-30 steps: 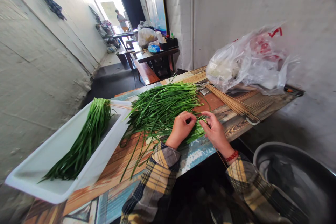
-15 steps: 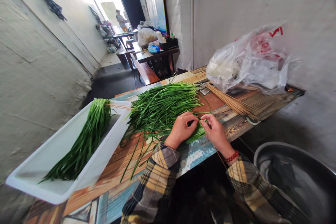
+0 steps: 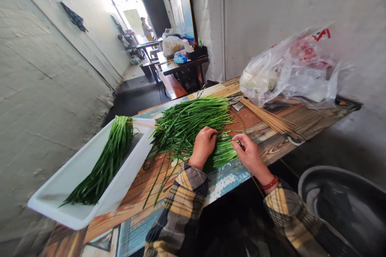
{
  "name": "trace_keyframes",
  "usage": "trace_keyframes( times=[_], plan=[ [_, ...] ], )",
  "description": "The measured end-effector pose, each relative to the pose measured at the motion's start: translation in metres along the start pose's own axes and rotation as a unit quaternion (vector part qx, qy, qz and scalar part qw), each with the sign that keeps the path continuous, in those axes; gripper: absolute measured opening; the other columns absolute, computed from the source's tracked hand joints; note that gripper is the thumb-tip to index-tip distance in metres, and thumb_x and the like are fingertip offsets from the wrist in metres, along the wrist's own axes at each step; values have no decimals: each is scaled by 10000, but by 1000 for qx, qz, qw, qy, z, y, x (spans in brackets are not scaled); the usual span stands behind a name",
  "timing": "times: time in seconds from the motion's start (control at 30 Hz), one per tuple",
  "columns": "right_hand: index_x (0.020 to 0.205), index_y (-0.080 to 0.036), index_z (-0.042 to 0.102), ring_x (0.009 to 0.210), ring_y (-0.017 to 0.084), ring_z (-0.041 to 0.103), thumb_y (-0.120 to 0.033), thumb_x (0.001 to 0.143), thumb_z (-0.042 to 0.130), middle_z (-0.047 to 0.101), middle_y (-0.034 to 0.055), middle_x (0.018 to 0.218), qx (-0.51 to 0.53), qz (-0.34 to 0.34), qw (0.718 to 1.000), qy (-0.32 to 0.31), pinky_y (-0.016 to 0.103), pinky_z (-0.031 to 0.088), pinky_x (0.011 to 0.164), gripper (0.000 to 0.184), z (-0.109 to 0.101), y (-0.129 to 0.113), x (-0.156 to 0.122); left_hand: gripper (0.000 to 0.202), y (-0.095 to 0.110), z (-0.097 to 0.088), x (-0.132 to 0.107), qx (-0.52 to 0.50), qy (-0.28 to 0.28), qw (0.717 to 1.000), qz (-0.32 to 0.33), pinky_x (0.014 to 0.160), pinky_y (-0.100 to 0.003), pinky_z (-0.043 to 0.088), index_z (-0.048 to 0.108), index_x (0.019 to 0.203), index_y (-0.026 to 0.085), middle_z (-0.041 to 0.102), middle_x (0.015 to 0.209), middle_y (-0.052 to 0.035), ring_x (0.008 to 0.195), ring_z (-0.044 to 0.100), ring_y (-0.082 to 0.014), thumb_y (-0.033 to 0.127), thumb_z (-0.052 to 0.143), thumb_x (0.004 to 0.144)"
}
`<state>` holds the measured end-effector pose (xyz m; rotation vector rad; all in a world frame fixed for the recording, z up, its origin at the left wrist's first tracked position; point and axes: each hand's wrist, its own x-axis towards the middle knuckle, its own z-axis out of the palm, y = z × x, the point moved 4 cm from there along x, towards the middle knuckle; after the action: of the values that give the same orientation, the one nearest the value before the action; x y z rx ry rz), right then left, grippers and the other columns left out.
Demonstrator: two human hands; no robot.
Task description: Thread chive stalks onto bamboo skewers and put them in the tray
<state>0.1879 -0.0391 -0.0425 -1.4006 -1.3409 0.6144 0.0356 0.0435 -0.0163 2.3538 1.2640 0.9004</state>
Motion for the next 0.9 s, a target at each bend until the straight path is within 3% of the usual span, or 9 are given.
trace_keyframes(
  times=[0.3, 0.47, 0.57, 0.73, 0.9],
  plan=[
    [911, -192, 560, 654, 140, 572, -359, 875, 492, 613, 7, 748, -9, -15, 1000, 3, 249, 438, 625, 184, -1, -4, 1, 174, 6, 4, -1, 149, -13, 988, 41, 749, -306, 418, 655, 720, 174, 592, 842, -66, 841, 522, -188, 118, 525, 820],
    [916, -195, 559, 680, 141, 583, -364, 877, 497, 633, 20, 808, -6, -22, 1000, 10, 249, 453, 643, 184, -1, -3, 1, 128, 15, -6, -2, 173, 26, 984, 30, 754, -335, 383, 614, 774, 183, 613, 865, -67, 878, 514, -212, 157, 511, 847],
    [948, -196, 560, 646, 140, 589, -378, 884, 488, 647, 31, 829, 1, -5, 1000, 2, 233, 439, 547, 206, 0, -1, 1, 91, 18, -5, -3, 122, 27, 992, 27, 755, -322, 386, 593, 833, 194, 626, 852, -47, 867, 540, -198, 151, 513, 844],
    [983, -195, 603, 603, 145, 596, -388, 888, 478, 663, 42, 823, -5, 4, 1000, -2, 227, 421, 472, 249, -1, 0, 1, 130, 19, 6, -3, -51, -7, 998, 29, 727, -264, 439, 600, 875, 183, 642, 828, -26, 781, 581, -146, 107, 507, 825],
    [946, -199, 631, 607, 158, 616, -404, 888, 478, 663, 35, 765, -27, 7, 1000, -3, 225, 422, 461, 263, -1, 1, 2, 124, 26, 8, -4, -96, -2, 995, 20, 719, -254, 454, 648, 779, 170, 648, 784, -22, 755, 592, -138, 105, 545, 800]
  ],
)
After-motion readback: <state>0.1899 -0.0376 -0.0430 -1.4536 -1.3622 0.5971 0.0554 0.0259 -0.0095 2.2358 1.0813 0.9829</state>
